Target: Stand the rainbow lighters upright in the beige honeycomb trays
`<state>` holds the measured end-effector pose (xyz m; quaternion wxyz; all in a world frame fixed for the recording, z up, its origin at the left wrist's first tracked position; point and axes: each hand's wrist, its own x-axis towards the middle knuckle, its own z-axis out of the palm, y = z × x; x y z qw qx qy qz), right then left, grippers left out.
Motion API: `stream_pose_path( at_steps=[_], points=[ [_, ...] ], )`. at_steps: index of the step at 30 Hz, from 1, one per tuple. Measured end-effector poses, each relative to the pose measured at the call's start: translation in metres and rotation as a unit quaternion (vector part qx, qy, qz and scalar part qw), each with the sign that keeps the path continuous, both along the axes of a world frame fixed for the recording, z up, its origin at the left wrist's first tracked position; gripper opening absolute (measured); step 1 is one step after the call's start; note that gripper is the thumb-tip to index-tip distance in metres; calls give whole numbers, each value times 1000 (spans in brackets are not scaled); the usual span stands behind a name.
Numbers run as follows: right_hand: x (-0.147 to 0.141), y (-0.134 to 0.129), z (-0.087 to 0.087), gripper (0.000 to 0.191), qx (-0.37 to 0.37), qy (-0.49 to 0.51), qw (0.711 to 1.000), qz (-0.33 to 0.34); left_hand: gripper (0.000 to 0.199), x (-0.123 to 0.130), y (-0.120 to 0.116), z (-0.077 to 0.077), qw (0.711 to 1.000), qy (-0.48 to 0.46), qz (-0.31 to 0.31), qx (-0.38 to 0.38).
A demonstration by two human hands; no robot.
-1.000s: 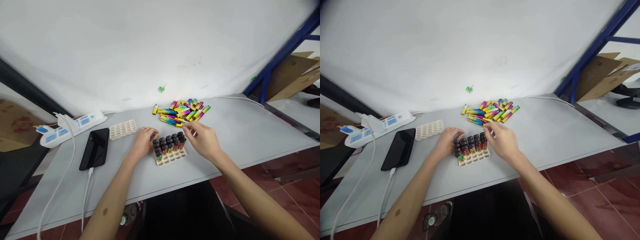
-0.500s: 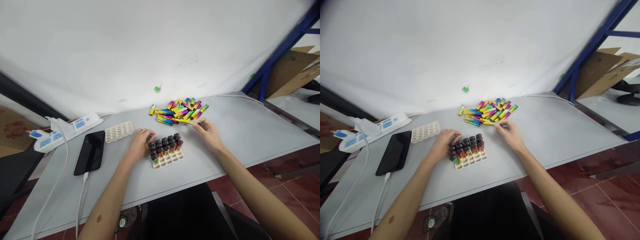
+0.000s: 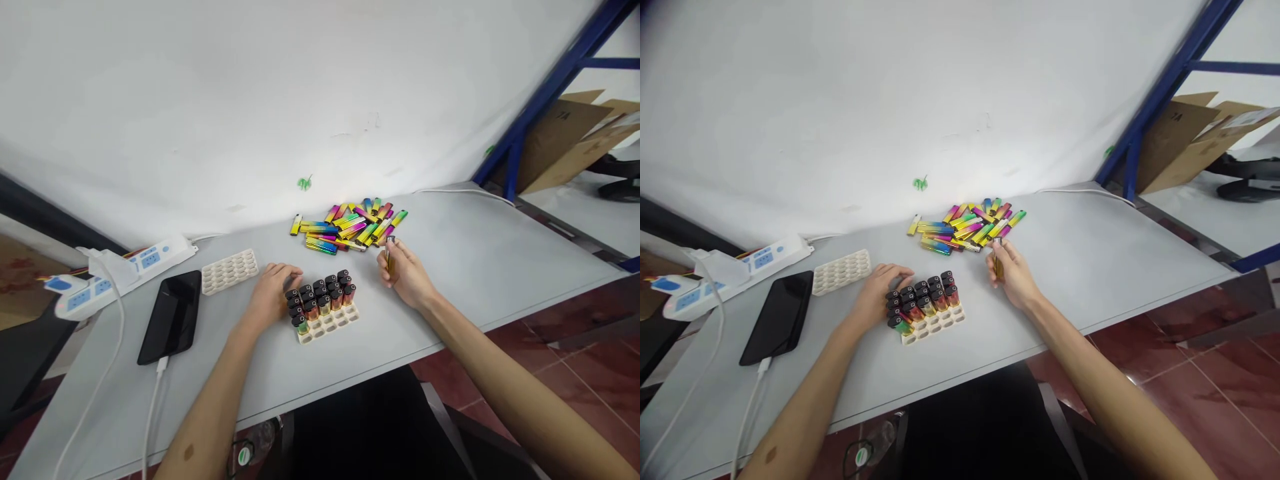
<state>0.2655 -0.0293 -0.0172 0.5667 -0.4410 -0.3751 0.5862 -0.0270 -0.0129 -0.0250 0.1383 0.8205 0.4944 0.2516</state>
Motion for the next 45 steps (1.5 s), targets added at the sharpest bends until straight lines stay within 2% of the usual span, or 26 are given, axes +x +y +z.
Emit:
stream_pose_path(
  at_steps=[4, 7, 9, 17, 26, 35, 42, 45],
  points=[
    [1, 0, 1, 40, -9, 9, 1000, 18, 16, -1, 1, 0, 1000, 1, -3, 1],
    [2, 2, -1, 57, -20, 19, 999, 44, 15, -1, 0, 0, 1000, 0, -5, 6],
    [2, 2, -3, 61, -28, 17, 999, 42, 15, -1, 0, -1, 1000, -1, -5, 7],
    [1, 3, -9, 49, -35, 43, 998, 25, 14, -1, 1, -2, 1000, -3, 4, 7],
    [0, 0, -5, 59, -30, 34, 999, 18, 16, -1, 0, 0, 1000, -4, -5, -1],
    [-2, 2, -9, 49, -36, 31, 999, -4, 16, -2, 2, -3, 1000, -2, -5, 3],
    [-4, 0, -12, 55, 7, -21, 1000, -13, 15, -2, 1, 0, 1000, -5, -3, -3],
    [-4, 1, -17, 49, 48, -93, 994, -40, 16, -1, 0, 1, 1000, -8, -5, -2]
  ],
)
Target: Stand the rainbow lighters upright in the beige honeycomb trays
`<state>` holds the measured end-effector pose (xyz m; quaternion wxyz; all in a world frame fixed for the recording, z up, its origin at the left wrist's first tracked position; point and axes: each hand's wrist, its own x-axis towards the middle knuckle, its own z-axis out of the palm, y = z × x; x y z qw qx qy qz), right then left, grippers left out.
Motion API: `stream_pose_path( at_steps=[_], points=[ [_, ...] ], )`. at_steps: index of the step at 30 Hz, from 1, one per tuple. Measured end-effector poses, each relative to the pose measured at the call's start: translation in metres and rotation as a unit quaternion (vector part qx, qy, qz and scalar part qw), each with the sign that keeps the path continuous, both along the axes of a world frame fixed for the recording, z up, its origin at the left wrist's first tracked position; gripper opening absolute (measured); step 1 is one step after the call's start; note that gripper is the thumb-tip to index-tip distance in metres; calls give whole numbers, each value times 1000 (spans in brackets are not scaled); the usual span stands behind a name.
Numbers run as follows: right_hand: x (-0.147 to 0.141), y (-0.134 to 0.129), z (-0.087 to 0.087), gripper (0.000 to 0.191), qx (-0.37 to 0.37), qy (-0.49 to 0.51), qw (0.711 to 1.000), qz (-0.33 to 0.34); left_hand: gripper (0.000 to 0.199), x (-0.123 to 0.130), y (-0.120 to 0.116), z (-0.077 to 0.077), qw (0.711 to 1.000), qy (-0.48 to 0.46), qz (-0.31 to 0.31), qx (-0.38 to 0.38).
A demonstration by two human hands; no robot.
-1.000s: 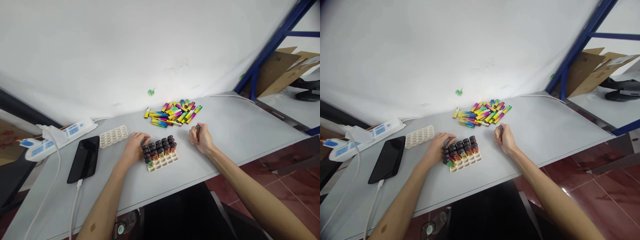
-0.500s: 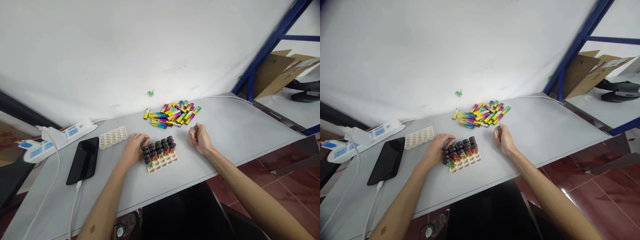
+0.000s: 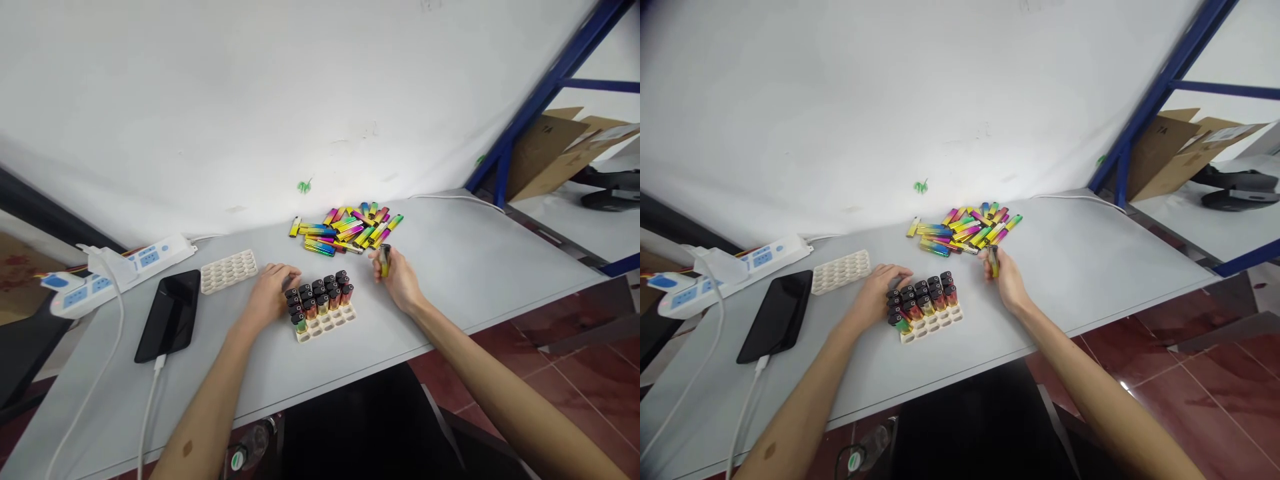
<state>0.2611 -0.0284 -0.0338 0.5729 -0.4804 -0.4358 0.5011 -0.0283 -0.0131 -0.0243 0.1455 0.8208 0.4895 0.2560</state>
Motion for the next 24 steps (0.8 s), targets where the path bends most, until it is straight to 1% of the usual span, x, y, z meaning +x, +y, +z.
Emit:
stream_pose_path(
  at_steps=[2, 4, 6, 8, 11, 13, 14, 16, 19, 22, 24],
  points=[
    [0, -2, -1, 40, 41, -92, 995, -19, 16, 0, 0, 0, 1000, -2, -2, 2],
    [0, -8, 2, 33, 81, -201, 975, -48, 16, 0, 0, -1, 1000, -3, -2, 5],
    [-1, -19, 13, 29, 115, -295, 944, -91, 15, 0, 0, -2, 1000, -3, -1, 7],
    [-3, -33, 30, 25, 143, -352, 918, -111, 15, 0, 0, -2, 1000, -4, -1, 5],
    [-11, -56, 61, 18, 192, -363, 910, -49, 16, 0, 0, -2, 1000, -6, 0, 0],
    [-21, -69, 76, 19, 249, -381, 890, -8, 16, 1, -1, -1, 1000, -7, 2, -3],
    [-28, -75, 80, 22, 272, -392, 879, 13, 16, 1, -2, 0, 1000, -7, 1, -4],
    [-41, -83, 80, 25, 296, -403, 864, 59, 16, 1, -3, 2, 1000, -9, -2, -4],
    [-60, -87, 66, 21, 289, -413, 856, 115, 17, 1, -4, 4, 1000, -10, -5, -5],
    [-73, -84, 49, 17, 268, -458, 838, 132, 16, 1, -4, 5, 1000, -8, -4, -10],
    [-77, -82, 42, 18, 263, -486, 823, 130, 16, 1, -3, 4, 1000, -7, -5, -8]
  ],
)
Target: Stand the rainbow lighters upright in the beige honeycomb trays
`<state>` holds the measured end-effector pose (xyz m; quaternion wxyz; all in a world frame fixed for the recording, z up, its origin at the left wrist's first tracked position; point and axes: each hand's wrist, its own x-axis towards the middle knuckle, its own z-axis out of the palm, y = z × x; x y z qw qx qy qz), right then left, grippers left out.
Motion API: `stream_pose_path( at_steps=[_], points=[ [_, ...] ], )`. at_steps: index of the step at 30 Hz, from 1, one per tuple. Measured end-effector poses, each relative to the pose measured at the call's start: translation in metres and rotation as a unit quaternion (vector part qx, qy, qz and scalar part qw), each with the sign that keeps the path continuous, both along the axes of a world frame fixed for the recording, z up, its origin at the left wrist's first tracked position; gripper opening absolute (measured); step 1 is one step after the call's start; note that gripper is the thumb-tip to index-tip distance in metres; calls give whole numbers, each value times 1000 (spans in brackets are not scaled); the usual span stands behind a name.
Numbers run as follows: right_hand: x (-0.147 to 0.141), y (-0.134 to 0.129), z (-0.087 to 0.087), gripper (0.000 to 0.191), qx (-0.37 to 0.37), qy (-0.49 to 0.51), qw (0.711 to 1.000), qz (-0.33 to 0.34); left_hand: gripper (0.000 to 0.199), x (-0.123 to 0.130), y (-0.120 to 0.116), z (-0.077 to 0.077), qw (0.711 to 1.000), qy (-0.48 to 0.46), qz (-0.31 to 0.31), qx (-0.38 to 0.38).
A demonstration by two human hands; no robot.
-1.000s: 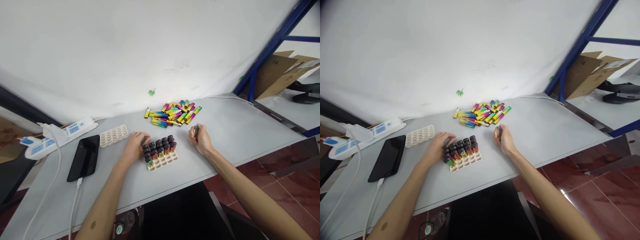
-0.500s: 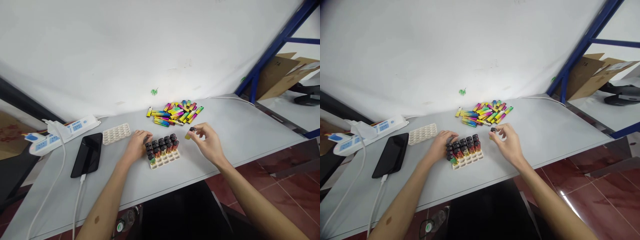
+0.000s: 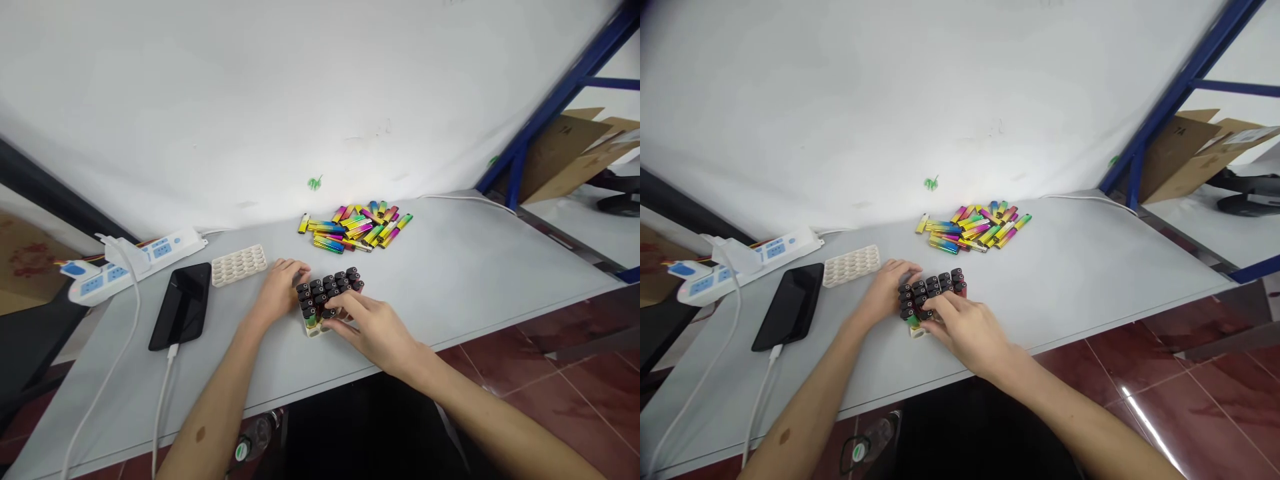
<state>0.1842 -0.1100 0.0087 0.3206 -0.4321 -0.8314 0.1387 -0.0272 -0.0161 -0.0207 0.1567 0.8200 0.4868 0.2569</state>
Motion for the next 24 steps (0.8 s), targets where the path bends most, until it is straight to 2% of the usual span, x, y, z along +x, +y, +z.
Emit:
stream_pose_path(
  at_steps=[6, 9, 11, 14, 16, 19, 22, 24],
  points=[
    [-4, -1, 1, 17, 58, -93, 993, -33, 16, 0, 1, -2, 1000, 4, -2, 6],
    [-2, 1, 10, 25, 45, -68, 996, -20, 15, 0, 0, -1, 1000, 6, -5, 4],
    [3, 14, 16, 26, 31, -16, 999, -36, 15, 0, 0, -1, 1000, 3, -3, 5],
    [17, 53, 20, 26, 27, 38, 992, -115, 15, 0, 0, -2, 1000, 2, 2, 10],
    [27, 86, 12, 26, 14, 23, 991, -133, 14, 0, 0, -3, 1000, 5, 4, 14],
    [36, 124, -10, 20, 23, -62, 989, -131, 14, 0, 2, -5, 1000, 6, 4, 15],
    [38, 139, -29, 26, 54, -121, 983, -125, 14, -1, 3, -5, 1000, 7, 4, 15],
    [37, 138, -35, 22, 75, -110, 984, -120, 14, -1, 3, -4, 1000, 7, 2, 15]
  ],
)
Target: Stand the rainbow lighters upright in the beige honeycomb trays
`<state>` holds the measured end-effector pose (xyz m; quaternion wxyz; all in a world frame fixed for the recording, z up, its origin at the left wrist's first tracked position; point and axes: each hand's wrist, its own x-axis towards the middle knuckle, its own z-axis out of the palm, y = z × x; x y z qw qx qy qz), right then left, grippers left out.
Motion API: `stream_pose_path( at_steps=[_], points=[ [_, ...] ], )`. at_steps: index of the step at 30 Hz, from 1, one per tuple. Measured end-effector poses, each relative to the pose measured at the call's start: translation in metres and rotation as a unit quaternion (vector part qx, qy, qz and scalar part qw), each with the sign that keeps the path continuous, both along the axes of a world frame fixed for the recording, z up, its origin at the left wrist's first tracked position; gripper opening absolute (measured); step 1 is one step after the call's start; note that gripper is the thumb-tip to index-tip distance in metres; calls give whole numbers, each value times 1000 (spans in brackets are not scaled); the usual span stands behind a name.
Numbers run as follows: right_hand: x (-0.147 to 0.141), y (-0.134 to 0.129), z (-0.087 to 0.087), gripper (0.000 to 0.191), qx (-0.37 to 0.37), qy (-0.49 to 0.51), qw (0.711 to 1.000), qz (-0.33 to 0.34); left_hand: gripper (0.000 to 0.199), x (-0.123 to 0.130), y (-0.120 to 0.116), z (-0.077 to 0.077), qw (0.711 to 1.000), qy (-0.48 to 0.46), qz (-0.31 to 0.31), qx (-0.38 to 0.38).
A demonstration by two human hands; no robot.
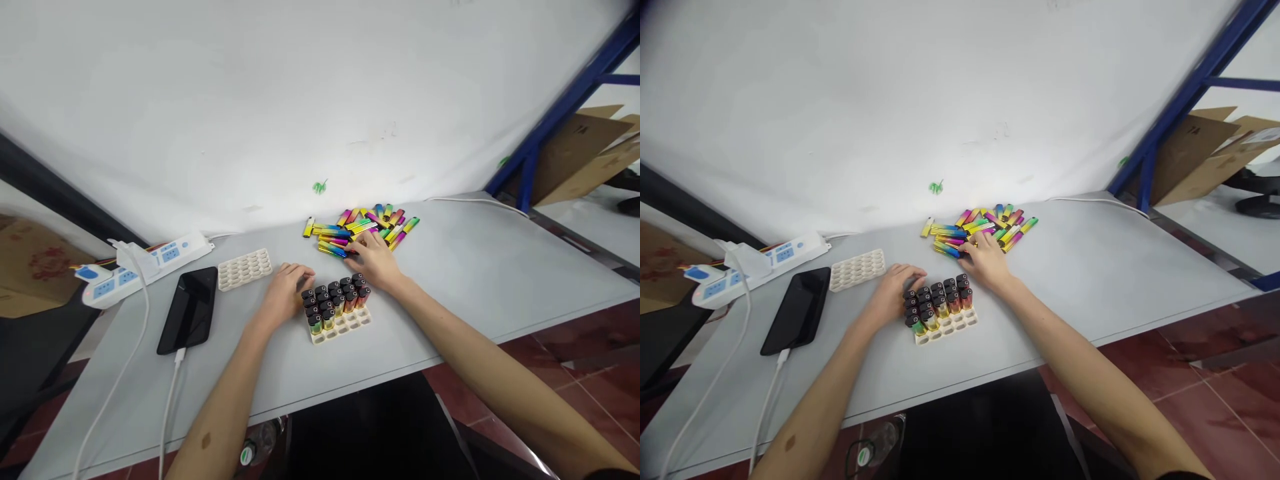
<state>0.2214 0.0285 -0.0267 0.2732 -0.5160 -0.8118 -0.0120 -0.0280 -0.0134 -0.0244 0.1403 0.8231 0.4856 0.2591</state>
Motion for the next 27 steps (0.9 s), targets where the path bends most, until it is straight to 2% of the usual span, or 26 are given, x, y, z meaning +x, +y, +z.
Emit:
stream_pose_path(
  at_steps=[4, 6, 8, 12, 14, 19, 24, 27],
  points=[
    [2, -8, 0, 17, 37, 119, 992, 0, 13, 0, -1, 3, 1000, -1, -2, -3],
    [3, -11, 0, 16, 12, 211, 977, -3, 14, 0, -1, 3, 1000, -1, 1, -7],
    [3, -14, 0, 18, -51, 317, 947, -1, 14, 0, 0, 1, 1000, 2, 1, -8],
    [-3, -19, 3, 26, -175, 493, 852, 21, 14, -2, 1, -2, 1000, 2, 4, -2],
    [-6, -20, 5, 30, -205, 528, 824, 24, 14, -2, 2, -3, 1000, 2, 6, -4],
    [-6, -19, 9, 43, -275, 569, 775, 4, 14, -2, 3, -2, 1000, 3, 12, -13],
    [-4, -19, 13, 39, -306, 596, 740, 57, 16, -1, 2, 1, 1000, 5, 10, -18],
    [-5, -21, 16, 38, -332, 601, 724, 62, 17, -2, 2, 2, 1000, 3, 8, -18]
  ],
)
